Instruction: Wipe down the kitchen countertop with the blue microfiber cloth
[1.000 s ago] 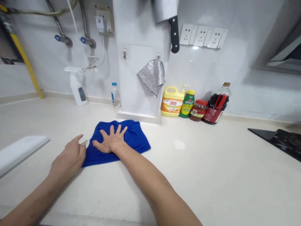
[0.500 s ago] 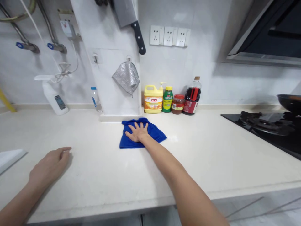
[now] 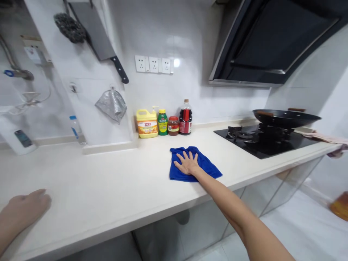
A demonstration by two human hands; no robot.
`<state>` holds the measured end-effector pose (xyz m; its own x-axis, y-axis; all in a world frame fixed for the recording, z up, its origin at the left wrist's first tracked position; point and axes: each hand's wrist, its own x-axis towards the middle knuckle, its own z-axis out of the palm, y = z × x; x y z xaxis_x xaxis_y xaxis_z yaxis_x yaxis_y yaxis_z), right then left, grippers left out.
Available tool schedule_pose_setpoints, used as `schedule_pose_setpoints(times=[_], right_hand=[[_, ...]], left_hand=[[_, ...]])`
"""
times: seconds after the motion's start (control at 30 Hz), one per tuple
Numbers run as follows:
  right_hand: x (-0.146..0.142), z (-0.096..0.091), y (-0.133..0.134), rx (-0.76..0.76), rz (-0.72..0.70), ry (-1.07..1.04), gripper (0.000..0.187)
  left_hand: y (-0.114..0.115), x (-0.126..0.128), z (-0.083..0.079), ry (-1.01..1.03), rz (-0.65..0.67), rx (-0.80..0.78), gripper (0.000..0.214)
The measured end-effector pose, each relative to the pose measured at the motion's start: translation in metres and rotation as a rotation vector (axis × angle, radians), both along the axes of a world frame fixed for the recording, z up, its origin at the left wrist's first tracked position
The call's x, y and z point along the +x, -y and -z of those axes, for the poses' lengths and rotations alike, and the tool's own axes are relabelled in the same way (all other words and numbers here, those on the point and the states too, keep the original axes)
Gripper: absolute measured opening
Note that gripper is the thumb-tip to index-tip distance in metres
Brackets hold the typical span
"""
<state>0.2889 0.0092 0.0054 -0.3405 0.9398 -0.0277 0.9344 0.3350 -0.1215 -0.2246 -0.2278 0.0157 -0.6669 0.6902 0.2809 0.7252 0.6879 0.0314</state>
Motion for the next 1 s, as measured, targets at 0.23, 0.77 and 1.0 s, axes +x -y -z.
schedule_pose_setpoints(times=[0.23, 0.77, 1.0], right_hand=[[0.028, 0.002, 0.048, 0.015, 0.015, -0.019, 0.077], [0.015, 0.008, 0.142, 0.116, -0.104, -0.05, 0.07], [-0.002, -0.01, 0.088, -0.044, -0.274, -0.12, 0.081]], left_hand=[[-0.038, 0.109, -0.022, 0.065, 0.274, -0.055, 0.044], [-0.163, 0.278, -0.011, -0.055, 0.75, -0.082, 0.045], [-0.189, 0.278, 0.001, 0.016, 0.742, 0.0, 0.05]])
